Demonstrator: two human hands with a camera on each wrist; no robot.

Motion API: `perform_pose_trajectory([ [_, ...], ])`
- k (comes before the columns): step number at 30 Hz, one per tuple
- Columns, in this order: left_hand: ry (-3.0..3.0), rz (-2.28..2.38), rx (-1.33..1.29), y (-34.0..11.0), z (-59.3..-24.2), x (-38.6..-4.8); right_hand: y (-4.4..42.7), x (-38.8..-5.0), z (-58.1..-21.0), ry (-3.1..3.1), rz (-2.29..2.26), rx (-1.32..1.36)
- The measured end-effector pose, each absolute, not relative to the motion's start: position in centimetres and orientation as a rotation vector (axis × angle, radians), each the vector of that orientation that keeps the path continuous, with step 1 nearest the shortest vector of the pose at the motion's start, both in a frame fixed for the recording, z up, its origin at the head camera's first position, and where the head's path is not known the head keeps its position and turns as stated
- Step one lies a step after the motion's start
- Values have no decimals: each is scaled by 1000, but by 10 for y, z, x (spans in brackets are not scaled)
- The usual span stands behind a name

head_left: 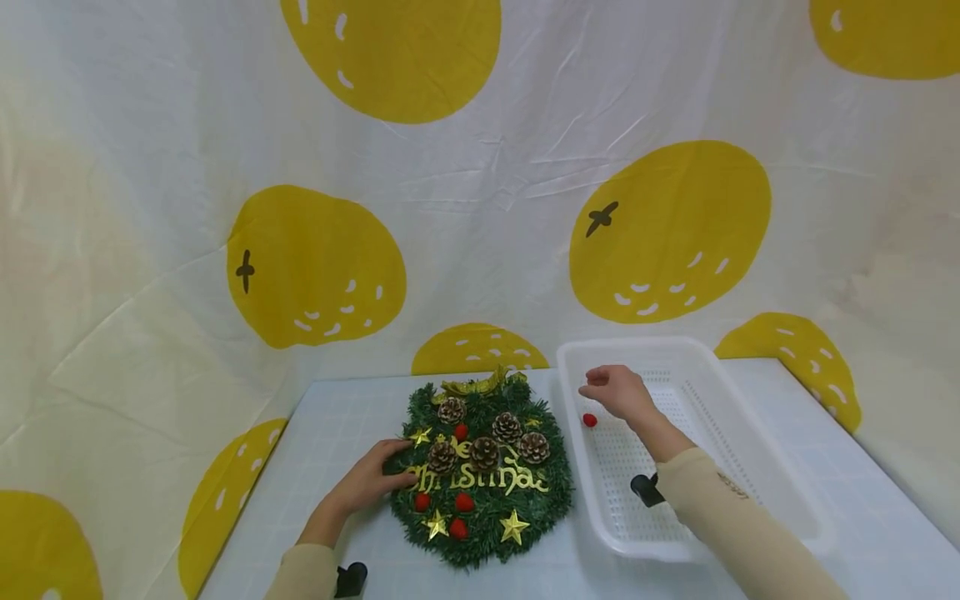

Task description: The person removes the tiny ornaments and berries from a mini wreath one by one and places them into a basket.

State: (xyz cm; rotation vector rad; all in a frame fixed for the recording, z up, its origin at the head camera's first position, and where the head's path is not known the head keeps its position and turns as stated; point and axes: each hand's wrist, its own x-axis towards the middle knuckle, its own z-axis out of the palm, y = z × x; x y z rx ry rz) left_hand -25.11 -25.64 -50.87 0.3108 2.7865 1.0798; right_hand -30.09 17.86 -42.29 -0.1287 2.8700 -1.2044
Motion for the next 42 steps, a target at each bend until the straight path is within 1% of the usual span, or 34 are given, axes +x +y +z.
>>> perform_pose_trajectory([
  [8,2789,1083,323,-255,-508,-250,165,-280,-394,2906,-1325,-231],
  [14,2783,1093,313,-255,-506,-250,144,-259,-383,2884,-1393,-344],
  [22,2783,1092,322,-255,-506,-251,121,-239,-378,2906,-1390,-452],
  [30,2761,1088,304,-257,-507,-252,110,-227,-378,2876,-1432,-514],
  [42,2764,1088,334,-258,-506,-251,92,-215,-372,2809,-1522,-508],
])
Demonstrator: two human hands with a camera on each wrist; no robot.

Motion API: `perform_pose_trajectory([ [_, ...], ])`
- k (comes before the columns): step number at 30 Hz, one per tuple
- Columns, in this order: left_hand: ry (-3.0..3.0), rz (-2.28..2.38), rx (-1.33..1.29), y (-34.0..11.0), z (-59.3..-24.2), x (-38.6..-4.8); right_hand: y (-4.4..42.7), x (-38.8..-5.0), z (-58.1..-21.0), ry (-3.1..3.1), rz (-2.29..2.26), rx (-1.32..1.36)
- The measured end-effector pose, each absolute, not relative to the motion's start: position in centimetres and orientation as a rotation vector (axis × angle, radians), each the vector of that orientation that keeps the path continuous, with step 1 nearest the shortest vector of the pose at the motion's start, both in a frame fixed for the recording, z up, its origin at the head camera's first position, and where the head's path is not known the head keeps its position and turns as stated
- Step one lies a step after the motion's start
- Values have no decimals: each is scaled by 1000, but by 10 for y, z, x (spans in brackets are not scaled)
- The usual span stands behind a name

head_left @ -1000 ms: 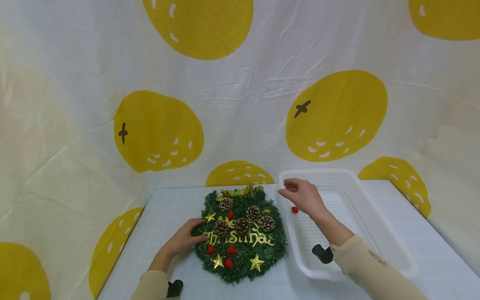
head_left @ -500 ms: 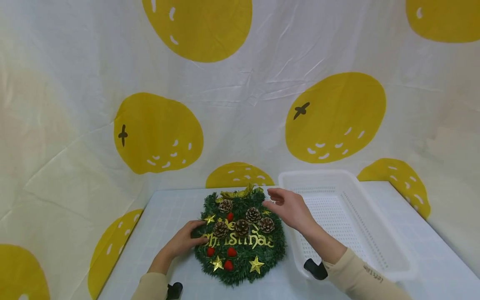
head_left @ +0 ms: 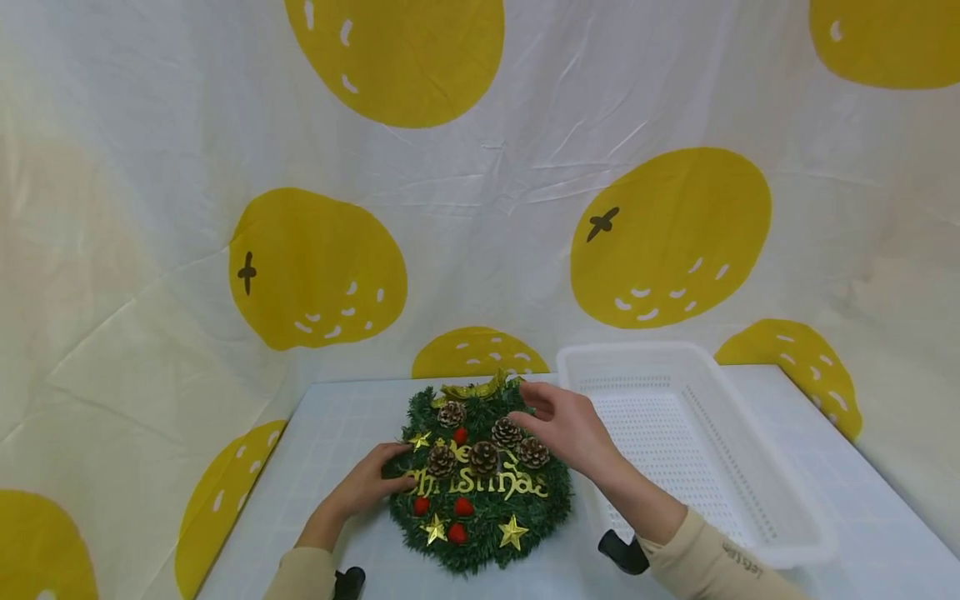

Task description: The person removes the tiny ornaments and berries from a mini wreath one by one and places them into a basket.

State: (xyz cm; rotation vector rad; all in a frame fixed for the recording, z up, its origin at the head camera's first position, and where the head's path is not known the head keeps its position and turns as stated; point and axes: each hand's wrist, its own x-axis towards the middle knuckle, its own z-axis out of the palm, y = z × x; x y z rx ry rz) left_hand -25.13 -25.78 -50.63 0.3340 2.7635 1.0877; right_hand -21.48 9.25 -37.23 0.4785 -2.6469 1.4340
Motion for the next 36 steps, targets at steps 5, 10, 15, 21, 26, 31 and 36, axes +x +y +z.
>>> perform_pose_trajectory([
  [5,2757,1103,333,-258,-506,-250,85,-210,-375,-2632,1463,474],
  [10,2753,1107,326,-258,-507,-250,77,-205,-378,-2631,1477,501],
  [15,2749,1111,324,-258,-507,-250,71,-201,-384,-2617,1480,539],
  [21,2752,1114,335,-258,-507,-251,61,-197,-395,-2561,1543,549],
  [26,2751,1117,334,-257,-507,-251,54,-195,-405,-2584,1481,534],
  [31,2757,1109,331,-257,-507,-251,49,-193,-415,-2623,1434,520],
  [36,2762,1105,335,-257,-507,-250,46,-193,-425,-2644,1426,517],
])
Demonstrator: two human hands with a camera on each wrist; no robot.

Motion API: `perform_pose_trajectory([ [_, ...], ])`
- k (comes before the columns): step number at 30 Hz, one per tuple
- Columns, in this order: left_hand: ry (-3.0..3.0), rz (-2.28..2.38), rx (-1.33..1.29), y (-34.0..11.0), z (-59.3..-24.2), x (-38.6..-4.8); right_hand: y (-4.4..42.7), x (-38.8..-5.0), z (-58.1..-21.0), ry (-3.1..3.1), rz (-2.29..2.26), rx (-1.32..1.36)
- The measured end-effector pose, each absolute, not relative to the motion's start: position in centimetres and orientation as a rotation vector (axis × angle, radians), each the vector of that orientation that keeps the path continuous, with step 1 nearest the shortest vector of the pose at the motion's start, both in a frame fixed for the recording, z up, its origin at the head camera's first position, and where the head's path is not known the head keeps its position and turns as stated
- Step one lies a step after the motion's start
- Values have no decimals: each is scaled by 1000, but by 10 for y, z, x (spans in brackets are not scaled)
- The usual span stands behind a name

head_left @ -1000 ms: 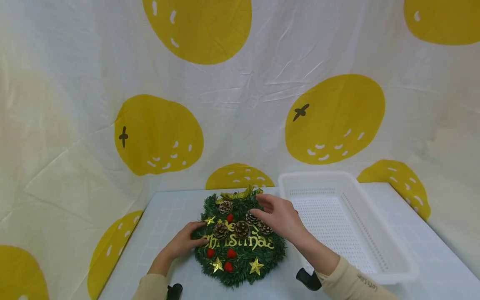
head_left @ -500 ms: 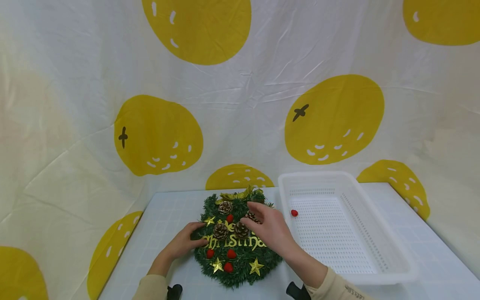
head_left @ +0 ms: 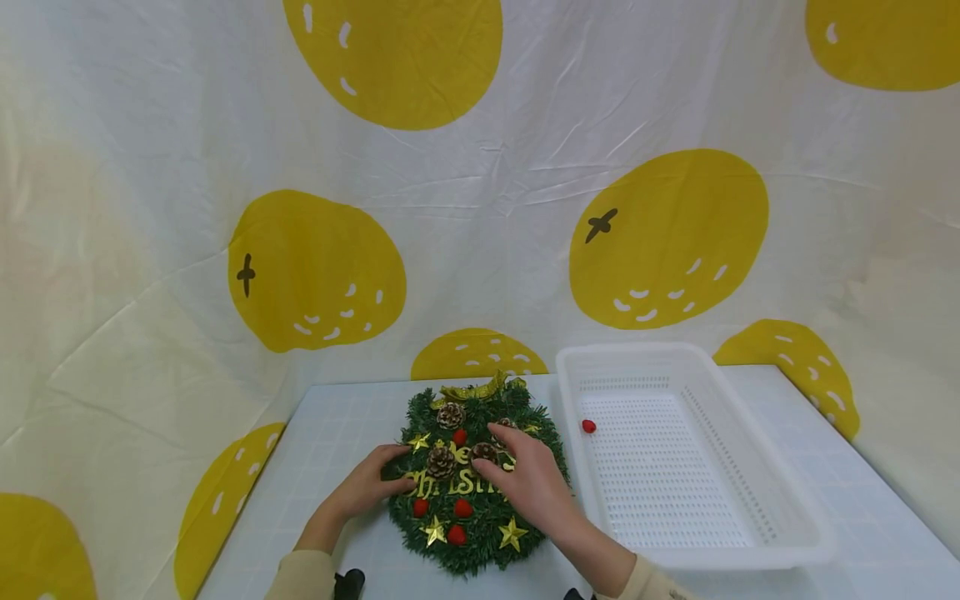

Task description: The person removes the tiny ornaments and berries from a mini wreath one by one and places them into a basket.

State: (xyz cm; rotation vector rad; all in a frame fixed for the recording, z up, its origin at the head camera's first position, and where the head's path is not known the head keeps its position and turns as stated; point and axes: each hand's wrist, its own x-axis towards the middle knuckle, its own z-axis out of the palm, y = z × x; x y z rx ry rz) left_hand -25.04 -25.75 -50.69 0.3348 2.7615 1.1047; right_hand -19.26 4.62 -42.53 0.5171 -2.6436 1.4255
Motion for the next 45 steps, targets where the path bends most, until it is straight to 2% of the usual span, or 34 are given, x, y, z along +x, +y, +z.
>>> perform_pose_trajectory([
  [26,2748,1122,347,-259,-506,-249,36,-203,-467,-2635,1334,492],
  [45,2809,1077,404,-257,-506,-249,29,-206,-479,-2617,1321,465],
])
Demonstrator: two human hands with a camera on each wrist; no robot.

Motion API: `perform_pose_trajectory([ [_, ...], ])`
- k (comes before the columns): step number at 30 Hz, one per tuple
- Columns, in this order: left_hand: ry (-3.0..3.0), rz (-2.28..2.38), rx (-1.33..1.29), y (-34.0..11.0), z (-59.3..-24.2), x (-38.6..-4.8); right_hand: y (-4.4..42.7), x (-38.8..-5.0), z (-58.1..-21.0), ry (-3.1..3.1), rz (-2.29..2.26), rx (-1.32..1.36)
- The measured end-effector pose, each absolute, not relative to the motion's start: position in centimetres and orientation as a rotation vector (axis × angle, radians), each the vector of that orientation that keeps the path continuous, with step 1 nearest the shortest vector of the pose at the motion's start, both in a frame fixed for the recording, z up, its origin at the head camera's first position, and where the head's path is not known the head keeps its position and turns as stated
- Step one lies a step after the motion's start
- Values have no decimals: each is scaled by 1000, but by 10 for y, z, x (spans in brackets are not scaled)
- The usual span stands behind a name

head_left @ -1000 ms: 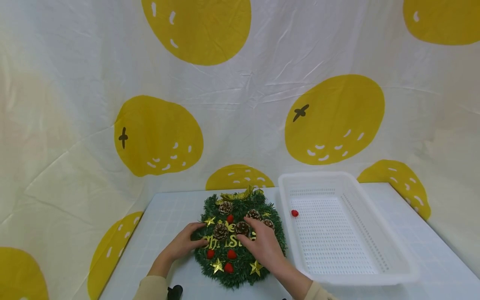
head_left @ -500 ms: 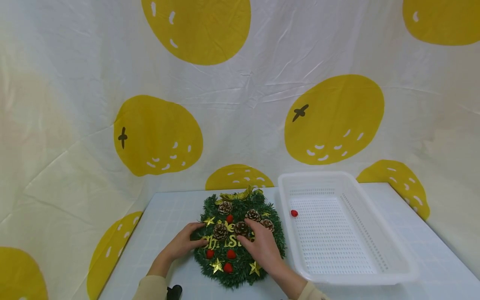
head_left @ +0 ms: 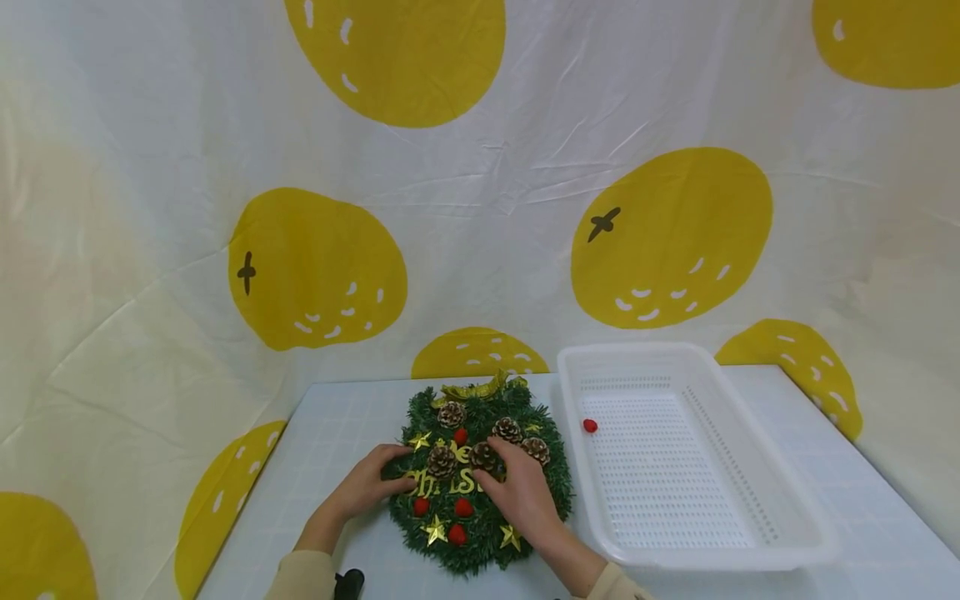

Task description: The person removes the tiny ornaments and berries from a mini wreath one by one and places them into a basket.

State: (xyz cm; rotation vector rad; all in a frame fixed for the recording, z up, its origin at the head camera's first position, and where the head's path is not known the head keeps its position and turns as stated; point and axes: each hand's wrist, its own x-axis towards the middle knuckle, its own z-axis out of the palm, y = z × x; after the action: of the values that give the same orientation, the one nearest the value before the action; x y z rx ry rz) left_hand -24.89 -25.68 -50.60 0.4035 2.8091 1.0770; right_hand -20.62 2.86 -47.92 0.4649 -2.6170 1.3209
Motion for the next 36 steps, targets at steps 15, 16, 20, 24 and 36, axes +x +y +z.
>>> perform_pose_trajectory([
  [15,2802,1110,382,-258,-510,-248,27,-209,-484,-2621,1325,441],
  [16,2799,1113,382,-258,-510,-248,27,-209,-485,-2621,1327,442],
  [20,2806,1117,395,-258,-510,-248,27,-211,-485,-2621,1331,440],
  [24,2821,1104,400,-258,-510,-248,26,-213,-485,-2619,1328,445],
  [36,2835,1082,408,-256,-507,-247,26,-216,-490,-2600,1308,434],
])
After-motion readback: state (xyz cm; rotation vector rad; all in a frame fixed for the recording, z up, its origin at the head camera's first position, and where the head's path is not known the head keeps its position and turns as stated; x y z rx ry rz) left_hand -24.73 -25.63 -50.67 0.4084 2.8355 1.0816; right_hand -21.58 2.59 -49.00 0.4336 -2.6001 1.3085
